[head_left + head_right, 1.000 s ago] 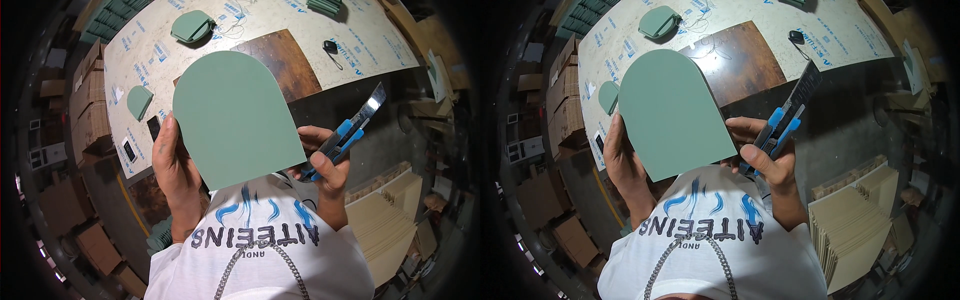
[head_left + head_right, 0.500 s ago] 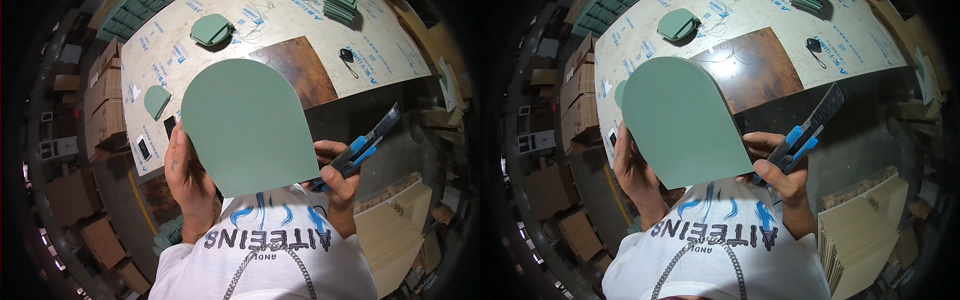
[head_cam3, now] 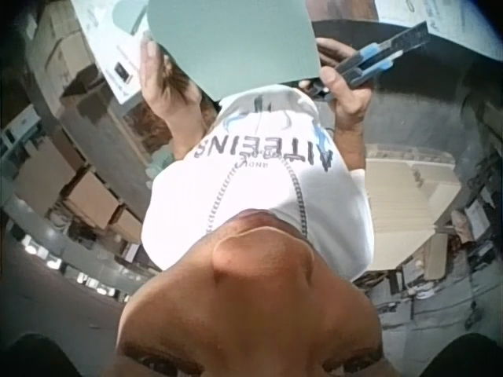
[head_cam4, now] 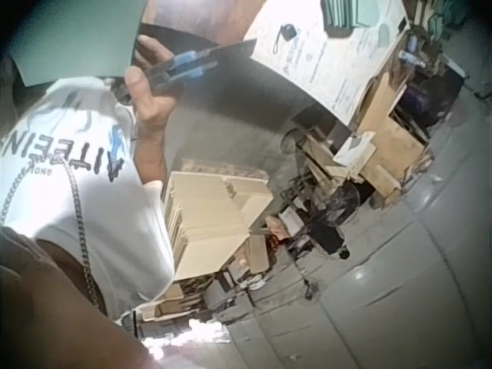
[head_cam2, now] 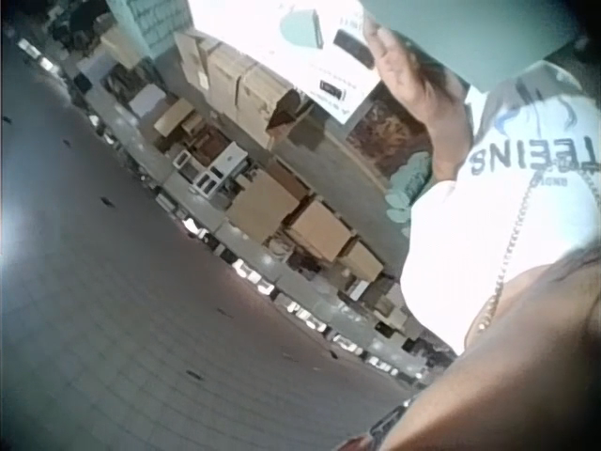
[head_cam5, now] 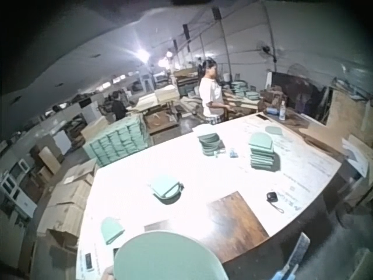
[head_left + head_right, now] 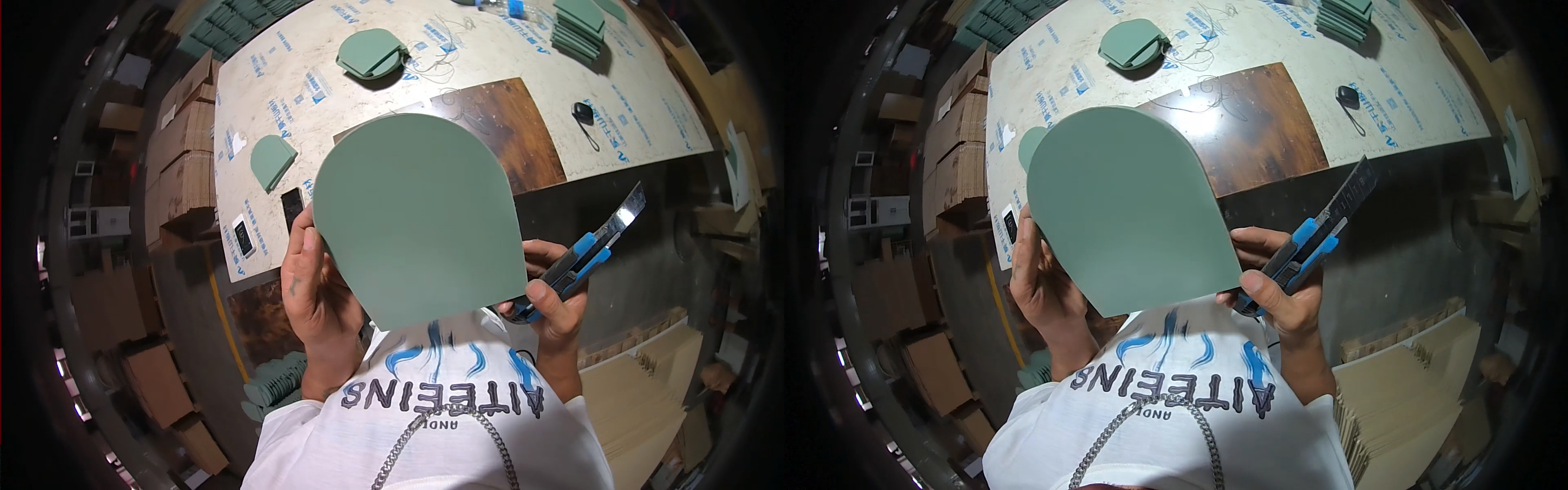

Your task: The person uses a utility knife to trim the edges of light green foam pieces on a wooden workbench. They repeatedly cut along the curved edges, remove the excess strips, and stack the finished pieces into a pile.

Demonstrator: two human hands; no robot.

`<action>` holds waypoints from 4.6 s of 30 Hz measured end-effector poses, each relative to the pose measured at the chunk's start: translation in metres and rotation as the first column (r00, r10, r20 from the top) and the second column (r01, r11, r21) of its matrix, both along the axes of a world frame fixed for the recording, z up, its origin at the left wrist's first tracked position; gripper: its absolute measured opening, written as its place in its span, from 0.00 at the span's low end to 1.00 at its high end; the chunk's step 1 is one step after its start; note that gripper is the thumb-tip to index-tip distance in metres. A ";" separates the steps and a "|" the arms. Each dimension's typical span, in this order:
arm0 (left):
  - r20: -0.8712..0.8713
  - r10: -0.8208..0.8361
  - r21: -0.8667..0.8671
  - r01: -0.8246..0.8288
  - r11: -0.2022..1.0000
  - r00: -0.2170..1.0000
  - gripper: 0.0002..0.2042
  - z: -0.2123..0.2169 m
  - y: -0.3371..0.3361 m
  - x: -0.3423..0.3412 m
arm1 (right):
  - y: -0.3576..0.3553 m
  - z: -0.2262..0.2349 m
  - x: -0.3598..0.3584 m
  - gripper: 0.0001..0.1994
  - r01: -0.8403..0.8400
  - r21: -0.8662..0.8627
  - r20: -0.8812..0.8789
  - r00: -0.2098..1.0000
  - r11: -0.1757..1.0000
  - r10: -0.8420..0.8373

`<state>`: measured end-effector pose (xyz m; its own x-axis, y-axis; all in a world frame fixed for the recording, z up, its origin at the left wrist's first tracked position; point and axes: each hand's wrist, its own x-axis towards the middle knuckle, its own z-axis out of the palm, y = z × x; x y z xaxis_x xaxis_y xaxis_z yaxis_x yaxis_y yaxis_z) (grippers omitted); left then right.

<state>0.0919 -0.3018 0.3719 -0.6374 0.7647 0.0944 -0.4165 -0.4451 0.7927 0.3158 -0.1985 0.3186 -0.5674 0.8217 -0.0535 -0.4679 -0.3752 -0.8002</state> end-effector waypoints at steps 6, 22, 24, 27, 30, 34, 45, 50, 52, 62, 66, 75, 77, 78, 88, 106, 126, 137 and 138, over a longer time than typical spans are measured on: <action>0.055 -0.092 0.062 0.088 0.994 0.994 0.24 0.004 -0.005 -0.003 | -0.005 -0.006 -0.005 0.27 0.057 -0.089 0.063 0.997 0.994 -0.052; 0.316 -0.268 0.198 0.213 0.957 0.910 0.27 -0.004 -0.005 -0.009 | -0.008 -0.023 -0.005 0.28 0.063 -0.083 0.083 0.995 0.995 -0.056; 0.308 -0.260 0.146 0.224 0.963 0.915 0.27 -0.004 -0.005 -0.010 | -0.007 -0.023 -0.005 0.28 0.067 -0.080 0.099 0.993 0.995 -0.059; 0.121 -0.108 -0.251 0.135 0.959 0.987 0.26 -0.004 0.004 -0.016 | -0.007 -0.020 -0.009 0.26 0.092 -0.027 0.144 0.986 0.995 -0.087; 0.019 0.080 -0.459 -0.062 0.886 0.997 0.22 -0.029 0.025 -0.024 | -0.012 -0.006 -0.019 0.21 0.009 0.080 0.177 0.984 0.997 -0.023; 0.489 -0.010 -0.220 0.134 0.966 0.872 0.25 -0.088 0.041 -0.045 | -0.027 0.002 -0.038 0.13 -0.276 0.055 -0.082 0.957 0.960 0.280; 0.603 -0.634 0.576 0.286 0.766 0.484 0.33 -0.052 0.052 -0.021 | -0.027 -0.010 -0.032 0.17 -0.146 -0.011 0.229 0.963 0.989 0.144; 0.590 -0.646 0.601 0.271 0.752 0.484 0.36 -0.062 0.052 -0.013 | -0.030 -0.010 -0.029 0.20 -0.243 -0.155 0.154 0.951 0.958 0.267; 0.537 -0.682 0.634 0.295 0.715 0.496 0.37 -0.070 0.053 -0.014 | -0.032 -0.013 -0.028 0.20 -0.248 -0.139 0.117 0.957 0.959 0.265; 0.465 -0.715 0.672 0.318 0.669 0.523 0.34 -0.092 0.054 -0.022 | -0.036 -0.010 -0.029 0.18 -0.269 -0.279 -0.012 0.961 0.922 0.277; 0.441 -0.728 0.690 0.320 0.649 0.524 0.35 -0.104 0.055 -0.023 | -0.036 -0.010 -0.030 0.18 -0.282 -0.290 -0.017 0.957 0.915 0.290; 0.600 -0.598 0.487 0.351 0.800 0.531 0.31 -0.093 0.054 -0.020 | -0.036 -0.005 -0.037 0.13 -0.206 -0.263 0.260 0.926 0.943 0.275; 0.676 -0.529 0.387 0.363 0.848 0.514 0.32 -0.081 0.050 -0.024 | -0.036 -0.005 -0.039 0.13 -0.233 -0.220 0.262 0.921 0.947 0.288; 0.683 -0.518 0.381 0.353 0.854 0.516 0.32 -0.082 0.048 -0.026 | -0.035 -0.006 -0.038 0.13 -0.261 -0.205 0.246 0.919 0.943 0.307; 0.695 -0.530 0.432 0.308 0.848 0.485 0.34 -0.100 0.042 -0.021 | -0.032 -0.023 -0.030 0.15 -0.347 -0.142 0.213 0.904 0.927 0.371; 0.442 -0.783 0.628 0.472 0.618 0.437 0.41 -0.077 0.063 -0.010 | -0.020 -0.031 -0.013 0.18 -0.452 -0.093 -0.008 0.891 0.887 0.454; 0.462 -0.758 0.601 0.466 0.649 0.460 0.39 -0.071 0.068 0.001 | -0.008 -0.005 -0.002 0.21 -0.416 -0.208 0.109 0.889 0.885 0.444; 0.486 -0.695 0.498 0.484 0.719 0.531 0.37 -0.082 0.061 -0.003 | -0.007 -0.004 -0.003 0.11 -0.400 -0.148 0.428 0.799 0.905 0.423; 0.496 -0.694 0.478 0.503 0.720 0.521 0.37 -0.080 0.061 -0.003 | -0.007 -0.002 -0.005 0.11 -0.404 -0.159 0.449 0.784 0.901 0.430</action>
<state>0.0886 -0.2412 0.2923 -0.0123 0.9930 0.1177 -0.9875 -0.0306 0.1548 0.3106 -0.2060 0.3167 -0.7509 0.4995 -0.4320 0.1629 -0.4938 -0.8542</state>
